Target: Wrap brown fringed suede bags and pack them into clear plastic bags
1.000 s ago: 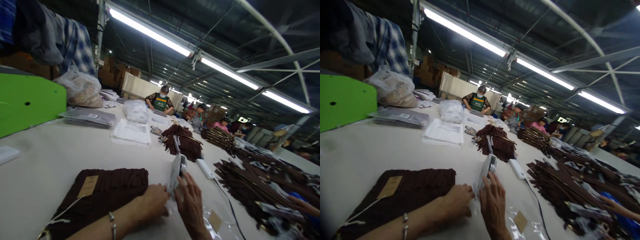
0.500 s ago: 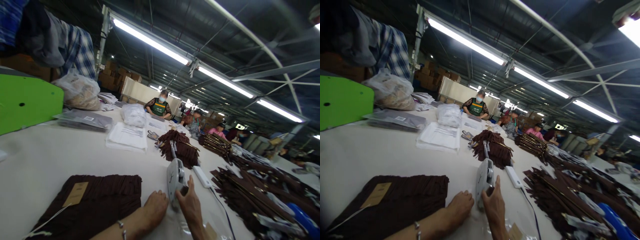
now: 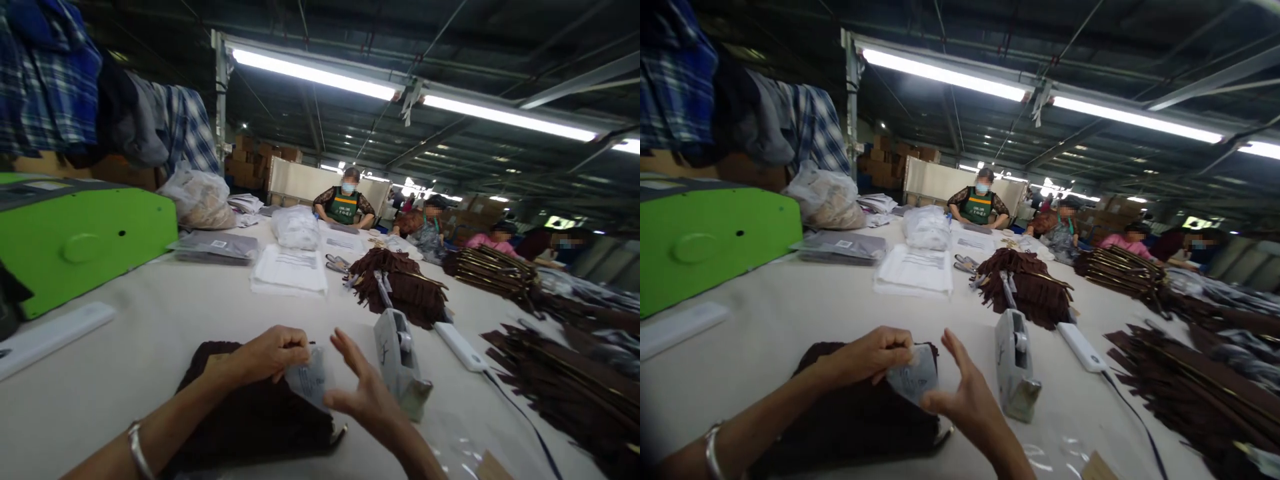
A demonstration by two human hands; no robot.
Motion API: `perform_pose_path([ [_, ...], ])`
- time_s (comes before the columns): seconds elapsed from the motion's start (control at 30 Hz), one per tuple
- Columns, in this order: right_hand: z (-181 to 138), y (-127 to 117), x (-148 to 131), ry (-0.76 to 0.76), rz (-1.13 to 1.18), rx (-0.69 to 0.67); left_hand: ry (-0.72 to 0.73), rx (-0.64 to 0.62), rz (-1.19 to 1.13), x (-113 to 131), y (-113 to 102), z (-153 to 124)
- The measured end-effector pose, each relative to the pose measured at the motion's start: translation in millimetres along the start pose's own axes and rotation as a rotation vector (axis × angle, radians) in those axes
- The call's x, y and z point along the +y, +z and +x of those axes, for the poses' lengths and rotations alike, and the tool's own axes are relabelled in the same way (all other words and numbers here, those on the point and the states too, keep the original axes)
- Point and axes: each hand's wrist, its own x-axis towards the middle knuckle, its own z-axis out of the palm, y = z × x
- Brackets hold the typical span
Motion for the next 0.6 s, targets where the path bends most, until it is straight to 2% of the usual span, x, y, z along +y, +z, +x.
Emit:
perform_pose_path([
  [0.07,14,26,-7,0.045,0.236,-0.164,-0.024,0.024,-0.063,-6,-8,-9],
  [0.13,25,45,-9,0.137,0.357,-0.249,-0.046,0.064,-0.107,-15,-17,-17],
  [0.23,39,57,-6,0.171,0.266,-0.171,-0.066,0.125,-0.135,-32,-35,-28],
  [0.3,49,56,-5,0.041,0.072,-0.033,-0.063,0.151,-0.13,-41,-48,-34],
  [0.37,57,52,-3,-0.193,-0.172,0.105,-0.037,0.175,-0.098,-46,-61,-38],
  [0.43,61,50,2,-0.468,-0.387,0.168,0.005,0.198,-0.037,-51,-69,-43],
  [0.5,62,53,11,-0.669,-0.543,0.137,0.05,0.204,0.04,-59,-72,-48],
  [0.53,60,56,16,-0.721,-0.601,0.097,0.073,0.193,0.081,-64,-71,-51],
  [0.6,53,61,25,-0.732,-0.676,-0.027,0.114,0.157,0.168,-80,-67,-59],
])
